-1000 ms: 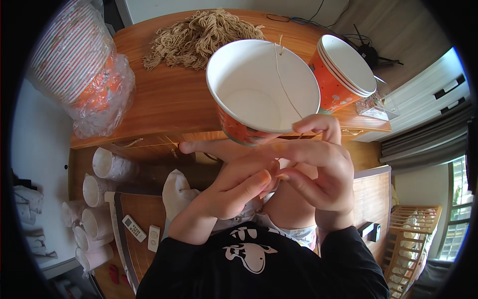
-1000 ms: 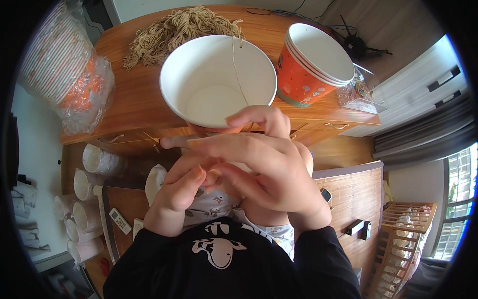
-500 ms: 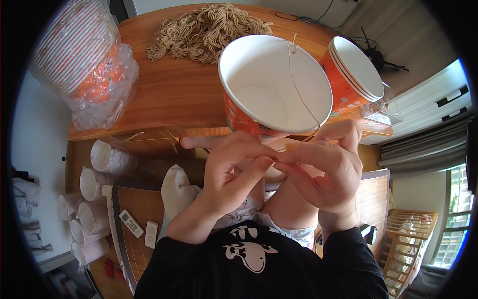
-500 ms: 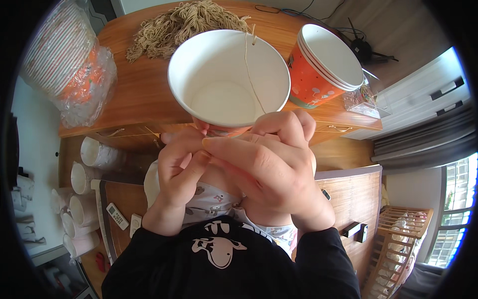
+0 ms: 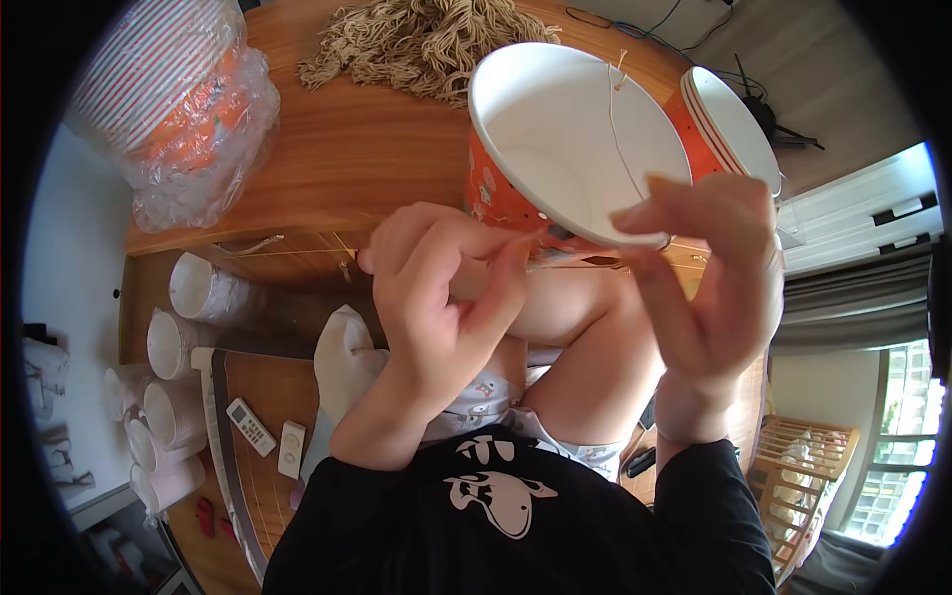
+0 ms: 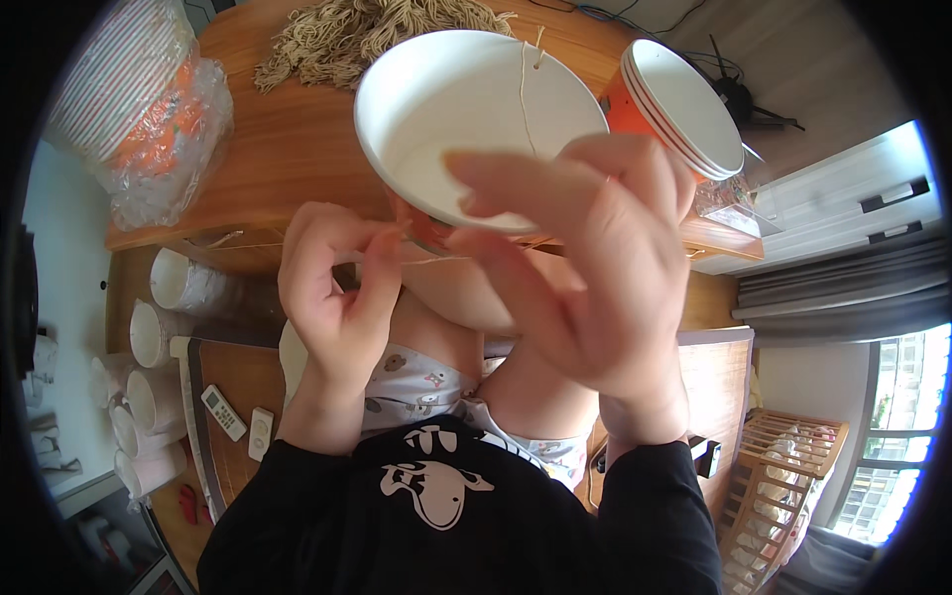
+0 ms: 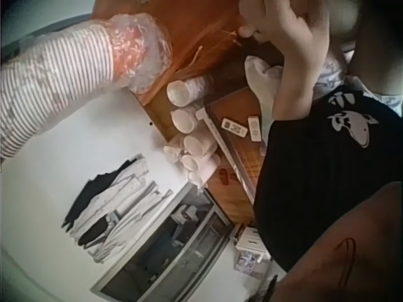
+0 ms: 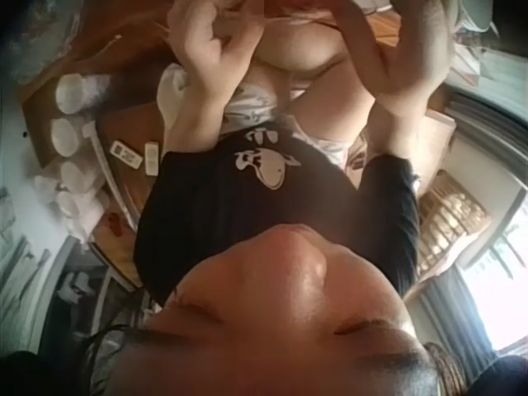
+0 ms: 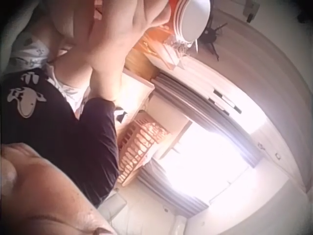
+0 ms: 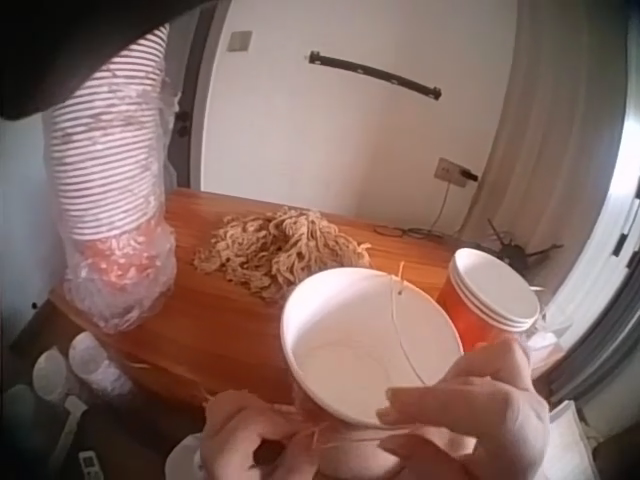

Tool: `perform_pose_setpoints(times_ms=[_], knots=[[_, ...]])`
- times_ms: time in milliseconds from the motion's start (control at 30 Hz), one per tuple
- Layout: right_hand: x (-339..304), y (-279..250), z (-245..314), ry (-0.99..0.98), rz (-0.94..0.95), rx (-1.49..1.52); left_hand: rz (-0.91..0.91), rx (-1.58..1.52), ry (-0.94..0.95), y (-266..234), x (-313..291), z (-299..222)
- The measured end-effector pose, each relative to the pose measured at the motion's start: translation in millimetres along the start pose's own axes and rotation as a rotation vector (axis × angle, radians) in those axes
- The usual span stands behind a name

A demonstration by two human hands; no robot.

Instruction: Assembling paper buckets by threading string handles through pre-drilled holes.

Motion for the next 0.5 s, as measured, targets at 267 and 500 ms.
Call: perform_pose_setpoints(times_ms=[267, 500], knots=[[15.4, 8.2, -16.1, 0.182, 0.029, 0.136, -0.026, 0.069, 0.04, 8.1, 3.4, 2.8], [40.6, 0.5, -24.1, 0.101, 0.325, 0.084, -0.001, 0.052, 0.027, 9.6, 4.0, 3.7]])
Point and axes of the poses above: each hand's wrist, its own x-axis towards the middle knuckle, its own y-axis out of the palm, z = x × y, the point moved 2 cm from there along x, towards the middle knuckle, and after that the axes turned 9 degrees about x, right-handed, at the moved point
